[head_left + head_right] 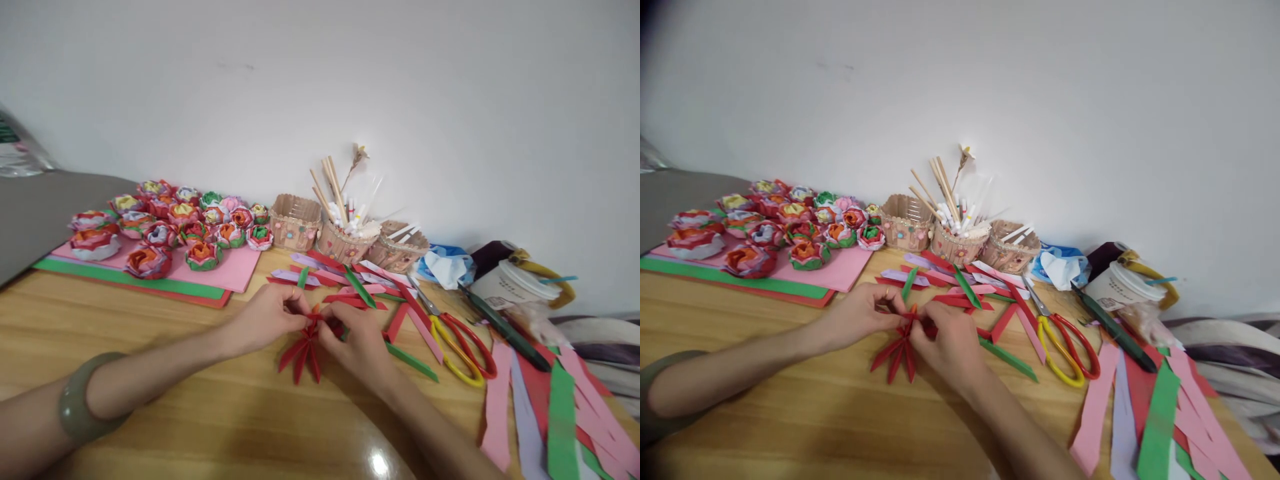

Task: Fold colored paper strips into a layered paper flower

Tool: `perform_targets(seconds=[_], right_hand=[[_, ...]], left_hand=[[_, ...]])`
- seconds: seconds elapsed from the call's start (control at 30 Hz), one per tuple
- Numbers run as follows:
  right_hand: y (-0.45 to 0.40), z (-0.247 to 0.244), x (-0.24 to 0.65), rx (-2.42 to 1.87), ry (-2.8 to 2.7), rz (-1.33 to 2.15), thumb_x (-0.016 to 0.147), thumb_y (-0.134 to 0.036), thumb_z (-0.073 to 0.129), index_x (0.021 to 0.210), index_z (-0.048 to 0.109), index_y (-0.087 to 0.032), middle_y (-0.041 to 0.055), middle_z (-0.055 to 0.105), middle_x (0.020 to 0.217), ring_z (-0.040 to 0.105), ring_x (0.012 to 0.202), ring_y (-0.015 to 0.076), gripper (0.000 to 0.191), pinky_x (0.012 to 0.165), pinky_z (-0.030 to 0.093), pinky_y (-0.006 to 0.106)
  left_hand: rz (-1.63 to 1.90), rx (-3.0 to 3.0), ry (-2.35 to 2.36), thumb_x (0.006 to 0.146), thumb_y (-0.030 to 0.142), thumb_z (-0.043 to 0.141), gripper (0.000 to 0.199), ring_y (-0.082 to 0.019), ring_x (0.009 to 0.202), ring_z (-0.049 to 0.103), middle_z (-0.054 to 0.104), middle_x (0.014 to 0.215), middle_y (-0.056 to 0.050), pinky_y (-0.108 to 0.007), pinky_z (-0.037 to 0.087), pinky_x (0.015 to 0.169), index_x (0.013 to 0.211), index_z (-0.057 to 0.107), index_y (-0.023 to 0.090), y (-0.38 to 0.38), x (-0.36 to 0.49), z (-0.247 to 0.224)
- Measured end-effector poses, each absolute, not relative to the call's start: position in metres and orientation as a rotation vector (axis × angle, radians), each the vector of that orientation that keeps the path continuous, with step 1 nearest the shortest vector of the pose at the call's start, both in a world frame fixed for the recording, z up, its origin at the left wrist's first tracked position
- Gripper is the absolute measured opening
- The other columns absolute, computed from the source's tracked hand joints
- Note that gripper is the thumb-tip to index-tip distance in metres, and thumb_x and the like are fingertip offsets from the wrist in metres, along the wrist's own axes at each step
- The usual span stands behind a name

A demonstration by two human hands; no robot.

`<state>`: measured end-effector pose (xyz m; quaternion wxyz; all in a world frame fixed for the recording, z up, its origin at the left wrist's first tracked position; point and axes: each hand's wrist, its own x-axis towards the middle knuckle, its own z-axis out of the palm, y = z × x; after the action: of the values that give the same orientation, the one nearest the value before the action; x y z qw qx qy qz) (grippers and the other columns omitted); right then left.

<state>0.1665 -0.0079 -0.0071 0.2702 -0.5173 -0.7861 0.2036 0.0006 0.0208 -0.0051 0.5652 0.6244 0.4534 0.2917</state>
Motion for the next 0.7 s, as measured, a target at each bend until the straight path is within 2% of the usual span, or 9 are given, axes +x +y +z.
perform_targets(seconds=[0.07, 0.23, 0.3, 0.4, 0.57, 0.63, 0.7], right_hand=[[-0.008, -0.008, 0.167, -1.388, -2.164, 0.513, 0.074, -0.013, 0.048, 0.068, 0.057, -0.018, 0.0015, 0.063, 0.064, 0.056, 0.057, 0.0133, 0.012, 0.054, 0.039, 0.022], [-0.012, -0.012, 0.168, -1.303, -2.255, -0.033, 0.078, -0.016, 0.047, 0.064, 0.056, -0.018, 0.0025, 0.06, 0.058, 0.054, 0.053, 0.0142, 0.017, 0.052, 0.034, 0.025], [-0.013, -0.014, 0.168, -1.279, -2.246, -0.098, 0.08, -0.018, 0.046, 0.066, 0.056, -0.018, 0.0022, 0.061, 0.058, 0.054, 0.053, 0.0138, 0.017, 0.052, 0.033, 0.025], [-0.013, -0.015, 0.167, -1.278, -2.239, -0.112, 0.081, -0.019, 0.047, 0.068, 0.057, -0.018, 0.0017, 0.062, 0.059, 0.056, 0.053, 0.0135, 0.016, 0.051, 0.033, 0.025], [-0.016, -0.016, 0.165, -1.193, -2.218, -0.359, 0.08, -0.014, 0.049, 0.059, 0.054, -0.019, 0.0016, 0.059, 0.054, 0.054, 0.052, 0.0145, 0.022, 0.055, 0.036, 0.028], [-0.016, -0.014, 0.165, -1.157, -2.19, -0.358, 0.08, -0.013, 0.048, 0.063, 0.057, -0.019, 0.0029, 0.063, 0.059, 0.057, 0.057, 0.0154, 0.02, 0.058, 0.039, 0.029], [-0.016, -0.011, 0.167, -1.119, -2.157, -0.315, 0.081, -0.011, 0.049, 0.072, 0.06, -0.02, 0.0047, 0.068, 0.068, 0.061, 0.065, 0.0167, 0.017, 0.062, 0.043, 0.029]], left_hand=[[0.69, 1.556, 1.104, 0.069, 0.015, 0.057, 0.008, -0.012, 0.06, 0.055, 0.061, 0.062, 0.0, -0.023, 0.043, 0.058, 0.061, 0.056, 0.015, 0.016, 0.002, -0.004], [0.884, 2.066, 1.131, 0.074, 0.012, 0.051, 0.012, -0.014, 0.065, 0.056, 0.061, 0.067, -0.002, -0.025, 0.044, 0.062, 0.065, 0.057, 0.017, 0.007, 0.002, -0.003], [0.973, 2.194, 1.095, 0.076, 0.013, 0.05, 0.012, -0.015, 0.068, 0.058, 0.063, 0.07, -0.002, -0.026, 0.045, 0.066, 0.07, 0.058, 0.018, 0.006, 0.002, -0.004], [0.909, 2.177, 1.164, 0.078, 0.015, 0.05, 0.009, -0.015, 0.068, 0.059, 0.064, 0.072, -0.002, -0.025, 0.046, 0.066, 0.074, 0.058, 0.018, 0.006, 0.002, -0.006], [0.952, 2.284, 1.039, 0.079, 0.015, 0.046, 0.016, -0.015, 0.066, 0.056, 0.059, 0.066, -0.002, -0.026, 0.044, 0.064, 0.065, 0.053, 0.018, 0.004, 0.001, -0.009], [1.006, 2.215, 0.943, 0.078, 0.016, 0.047, 0.016, -0.014, 0.066, 0.054, 0.056, 0.065, -0.002, -0.025, 0.044, 0.063, 0.063, 0.052, 0.018, 0.004, 0.0, -0.007], [1.005, 1.926, 0.943, 0.078, 0.02, 0.052, 0.006, -0.014, 0.072, 0.056, 0.059, 0.075, -0.002, -0.025, 0.046, 0.067, 0.074, 0.055, 0.017, 0.006, -0.001, -0.003]])
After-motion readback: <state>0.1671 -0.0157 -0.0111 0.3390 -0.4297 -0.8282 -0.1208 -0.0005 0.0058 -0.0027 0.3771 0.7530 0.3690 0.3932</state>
